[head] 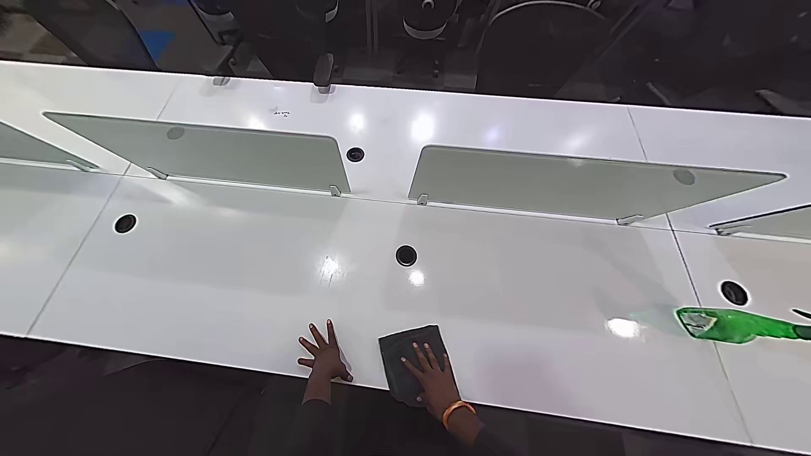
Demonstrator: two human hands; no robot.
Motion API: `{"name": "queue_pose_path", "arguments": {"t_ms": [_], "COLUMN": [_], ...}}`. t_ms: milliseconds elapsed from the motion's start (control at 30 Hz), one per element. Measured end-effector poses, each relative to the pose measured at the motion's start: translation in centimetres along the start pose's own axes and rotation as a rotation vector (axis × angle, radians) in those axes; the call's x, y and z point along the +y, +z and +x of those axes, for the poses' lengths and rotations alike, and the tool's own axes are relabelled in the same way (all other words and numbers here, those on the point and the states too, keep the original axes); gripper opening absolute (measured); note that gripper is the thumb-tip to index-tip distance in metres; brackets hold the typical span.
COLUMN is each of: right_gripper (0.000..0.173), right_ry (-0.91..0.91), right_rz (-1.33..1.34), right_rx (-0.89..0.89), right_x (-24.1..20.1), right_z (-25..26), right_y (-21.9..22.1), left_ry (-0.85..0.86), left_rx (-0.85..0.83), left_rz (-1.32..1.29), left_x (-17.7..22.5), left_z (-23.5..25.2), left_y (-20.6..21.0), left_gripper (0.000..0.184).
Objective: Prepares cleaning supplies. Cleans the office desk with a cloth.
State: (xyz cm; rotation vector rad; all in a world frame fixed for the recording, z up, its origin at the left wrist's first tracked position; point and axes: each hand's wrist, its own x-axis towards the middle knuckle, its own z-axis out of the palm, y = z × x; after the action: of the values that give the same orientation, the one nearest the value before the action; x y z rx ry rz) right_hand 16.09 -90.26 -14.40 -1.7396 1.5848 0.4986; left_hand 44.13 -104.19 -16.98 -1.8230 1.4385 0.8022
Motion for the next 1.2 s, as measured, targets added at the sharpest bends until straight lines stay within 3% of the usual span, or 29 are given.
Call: {"name": "queue_pose_path", "arguments": {"t_ms": [233, 433, 600, 900, 1200], "right_gripper": [0.108, 0.108, 0.098, 0.101, 0.110], "right_ry": [0.229, 0.320, 0.294, 0.187, 0.137], "right_rz": [0.110, 0.122, 0.120, 0.040, -0.007], "right_rx": [0.110, 0.122, 0.139, 0.059, 0.042], "right_x": [6.5, 6.0, 5.4, 1.8, 2.0], "right_z": [3.8, 8.3, 7.4, 2.2, 3.4], "right_y": [-5.9, -10.6, -9.4, -3.2, -3.9], "left_ry": [0.000, 0.003, 0.002, 0.005, 0.002], "left_rx": [0.008, 0.027, 0.018, 0.029, 0.027], "left_rz": [-0.011, -0.022, -0.011, -0.029, -0.021], "left_x": [0.1, -0.1, -0.1, -0.1, 0.0], "left_z": [-0.1, 0.2, 0.3, 0.1, 0.2], "left_y": [0.0, 0.3, 0.4, 0.3, 0.4], "left_gripper": [0.183, 0.185, 0.184, 0.183, 0.184]}}
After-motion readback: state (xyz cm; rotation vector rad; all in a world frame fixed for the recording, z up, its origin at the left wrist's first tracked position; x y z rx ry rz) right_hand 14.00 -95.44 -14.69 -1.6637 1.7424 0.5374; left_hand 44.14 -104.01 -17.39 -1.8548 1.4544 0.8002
